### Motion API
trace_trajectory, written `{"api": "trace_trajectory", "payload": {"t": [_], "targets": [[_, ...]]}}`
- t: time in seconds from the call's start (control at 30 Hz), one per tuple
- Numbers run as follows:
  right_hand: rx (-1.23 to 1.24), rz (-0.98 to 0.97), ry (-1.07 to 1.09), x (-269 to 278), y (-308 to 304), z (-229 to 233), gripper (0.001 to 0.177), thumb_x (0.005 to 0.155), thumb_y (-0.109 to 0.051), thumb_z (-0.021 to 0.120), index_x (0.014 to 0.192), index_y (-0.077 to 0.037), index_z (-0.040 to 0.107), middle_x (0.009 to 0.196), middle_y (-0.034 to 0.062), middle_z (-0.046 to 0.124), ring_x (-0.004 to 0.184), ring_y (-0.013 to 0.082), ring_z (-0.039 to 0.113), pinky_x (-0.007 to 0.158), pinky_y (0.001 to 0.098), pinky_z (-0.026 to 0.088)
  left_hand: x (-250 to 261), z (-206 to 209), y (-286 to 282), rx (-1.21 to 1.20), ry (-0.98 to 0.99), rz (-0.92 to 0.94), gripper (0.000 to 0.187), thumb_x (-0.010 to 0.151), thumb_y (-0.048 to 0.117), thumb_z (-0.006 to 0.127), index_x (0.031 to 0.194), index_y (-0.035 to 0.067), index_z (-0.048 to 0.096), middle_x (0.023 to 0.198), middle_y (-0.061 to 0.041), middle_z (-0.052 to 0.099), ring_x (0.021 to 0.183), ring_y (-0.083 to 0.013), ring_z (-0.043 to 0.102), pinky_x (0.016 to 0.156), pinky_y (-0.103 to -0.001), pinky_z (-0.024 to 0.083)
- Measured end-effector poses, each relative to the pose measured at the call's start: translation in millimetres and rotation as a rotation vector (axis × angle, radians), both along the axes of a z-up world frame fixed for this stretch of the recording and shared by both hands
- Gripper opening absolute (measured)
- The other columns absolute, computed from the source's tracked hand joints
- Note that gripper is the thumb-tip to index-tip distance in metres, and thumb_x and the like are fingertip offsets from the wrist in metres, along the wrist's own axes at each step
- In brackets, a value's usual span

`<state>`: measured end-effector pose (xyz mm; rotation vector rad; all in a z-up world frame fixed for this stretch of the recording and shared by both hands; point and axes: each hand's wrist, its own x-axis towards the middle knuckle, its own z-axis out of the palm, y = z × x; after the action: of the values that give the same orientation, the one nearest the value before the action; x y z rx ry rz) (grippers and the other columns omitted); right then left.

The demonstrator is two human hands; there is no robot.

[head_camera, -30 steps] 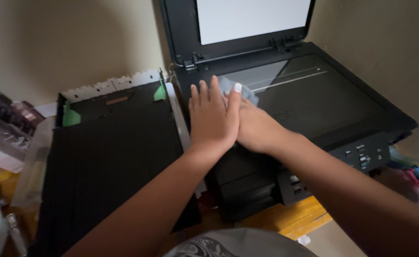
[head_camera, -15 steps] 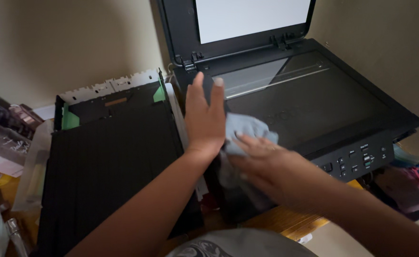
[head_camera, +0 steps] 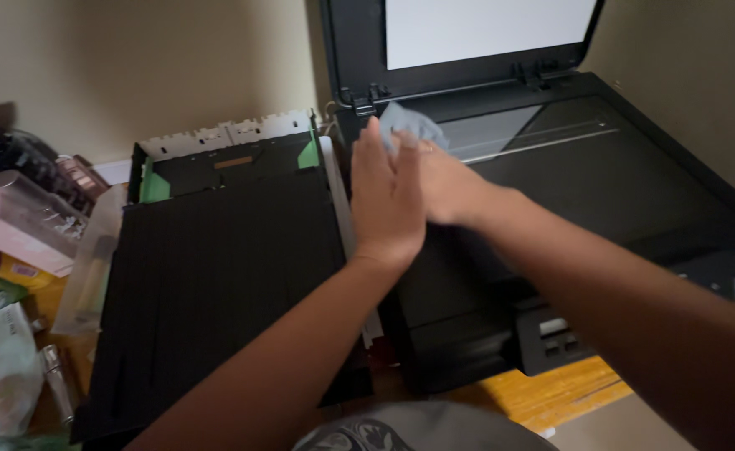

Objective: The person wipes the glass surface and lid of an open printer using a gray cloth. They repeatedly rub the glass platen and the underside of the lid, moving the cloth across the surface in multiple passes.

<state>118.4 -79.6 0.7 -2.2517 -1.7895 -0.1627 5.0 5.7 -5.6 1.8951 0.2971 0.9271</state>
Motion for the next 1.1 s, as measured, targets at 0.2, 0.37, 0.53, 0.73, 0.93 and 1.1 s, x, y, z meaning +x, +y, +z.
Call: {"api": "trace_trajectory", "payload": {"t": [0.2,0.37,0.53,0.73,0.93,1.1], "targets": [[0.036,-0.133,-0.064,56.7,14.2,-21.5,0.069,0.097,-0.04,0.052,0.156,-0.007,0.041,0.156,0.0336,0.033,0.146,0.0518,0.026,0.119,0.0552,0.02,1.1,-4.3,-1.5,0.088,0.051,0.002,0.075,0.104,0.051,0.036,0.156,-0.004,0.036,0.16,-0.028,0.041,0.152,-0.0443,0.031,0.126,-0.046,0.022],[-0.11,-0.347,-0.16,100.2,-2.3,-10.1,0.064,0.103,-0.047,0.04,0.154,-0.008,0.037,0.165,0.0241,0.03,0.151,0.0447,0.024,0.121,0.0517,0.019,-5.0,3.6,-3.9,0.242,0.185,-0.019,0.074,0.106,0.047,0.039,0.156,-0.006,0.03,0.16,-0.034,0.031,0.152,-0.0473,0.022,0.123,-0.053,0.015],[-0.072,-0.468,0.044,119.2,-33.8,-0.1,0.067,0.105,-0.049,0.038,0.158,-0.009,0.039,0.161,0.0266,0.033,0.15,0.0436,0.026,0.122,0.0511,0.023,-10.8,8.9,-7.2,0.271,0.192,-0.019,0.072,0.106,0.046,0.039,0.157,-0.005,0.032,0.16,-0.034,0.032,0.154,-0.0459,0.024,0.126,-0.053,0.017],[-0.115,-0.681,0.106,143.9,-70.9,4.3,0.059,0.105,-0.049,0.035,0.154,-0.017,0.047,0.154,0.0238,0.044,0.145,0.0408,0.039,0.118,0.0535,0.03,-12.2,11.9,-7.1,0.304,0.231,-0.036,0.072,0.107,0.046,0.037,0.156,-0.006,0.031,0.159,-0.036,0.031,0.154,-0.0474,0.021,0.124,-0.054,0.014],[-0.074,-0.688,-0.042,181.5,-100.0,-5.8,0.054,0.108,-0.045,0.038,0.145,-0.009,0.054,0.147,0.0277,0.05,0.142,0.0454,0.04,0.115,0.0594,0.03,-12.5,12.6,-7.5,0.349,0.269,-0.051,0.072,0.107,0.046,0.036,0.157,-0.006,0.031,0.159,-0.037,0.031,0.154,-0.0478,0.02,0.125,-0.055,0.012],[-0.081,-0.771,-0.011,167.2,-75.0,-16.5,0.055,0.106,-0.044,0.039,0.141,-0.004,0.053,0.148,0.0289,0.048,0.139,0.0495,0.04,0.111,0.0608,0.034,-10.9,12.0,-10.0,0.402,0.298,-0.035,0.072,0.107,0.047,0.036,0.155,-0.006,0.033,0.157,-0.036,0.034,0.153,-0.0479,0.022,0.124,-0.057,0.013]]}}
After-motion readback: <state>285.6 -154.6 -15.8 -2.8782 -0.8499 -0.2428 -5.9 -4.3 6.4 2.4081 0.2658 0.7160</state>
